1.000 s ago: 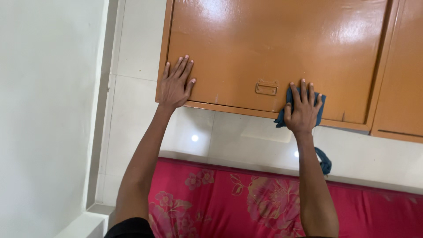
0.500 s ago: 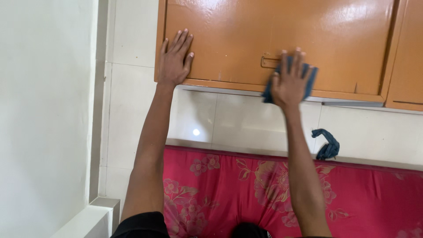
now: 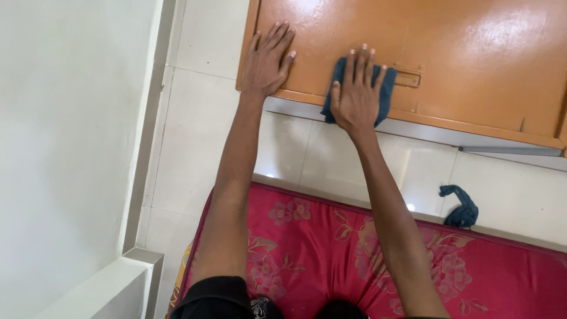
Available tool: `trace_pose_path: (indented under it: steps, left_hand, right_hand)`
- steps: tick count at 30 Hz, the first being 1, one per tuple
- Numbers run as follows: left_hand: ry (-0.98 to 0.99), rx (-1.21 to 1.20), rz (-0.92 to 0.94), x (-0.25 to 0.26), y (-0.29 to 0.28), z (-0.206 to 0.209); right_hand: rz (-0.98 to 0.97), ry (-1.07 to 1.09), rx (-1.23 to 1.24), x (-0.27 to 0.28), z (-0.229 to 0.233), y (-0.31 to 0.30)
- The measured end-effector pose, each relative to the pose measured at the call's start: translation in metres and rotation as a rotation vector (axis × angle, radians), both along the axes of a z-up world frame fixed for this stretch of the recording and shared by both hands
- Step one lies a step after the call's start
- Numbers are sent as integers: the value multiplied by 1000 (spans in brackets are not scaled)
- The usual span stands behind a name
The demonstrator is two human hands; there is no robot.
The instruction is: The person wipes the exterior top panels and the interior base of a wooden bed storage compartment with a blue cloth by hand.
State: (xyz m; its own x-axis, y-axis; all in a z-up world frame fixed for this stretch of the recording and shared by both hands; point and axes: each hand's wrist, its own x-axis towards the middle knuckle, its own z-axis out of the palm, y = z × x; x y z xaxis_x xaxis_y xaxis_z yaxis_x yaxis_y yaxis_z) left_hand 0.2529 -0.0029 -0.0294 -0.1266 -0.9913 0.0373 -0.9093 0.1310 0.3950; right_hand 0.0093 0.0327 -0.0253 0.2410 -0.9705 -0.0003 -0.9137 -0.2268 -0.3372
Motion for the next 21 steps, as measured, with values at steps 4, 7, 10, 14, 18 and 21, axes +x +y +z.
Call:
trace_pose_path:
  steps: [4,7,10,14,18,21]
  left_hand:
    - [42,-59,1,2,2,-6]
    - [29,-79,-7,2,-1,-7]
    - [80,-136,-1,3,1,-9]
    - [85,-342,-14,7,5,-16]
    - [305,-543,122,14,13,-25]
    - [548,-615,252,20,5,-34]
  right_hand:
    - [63,-7,-39,15,-2,2]
    - [21,42,-16,22,1,1]
    - [26,54,14,47,0,-3]
    - [112,25,-7,104,-6,-12]
    - [171,52,33,133,-4,-12]
    - [176,58,-12,133,-2,-15]
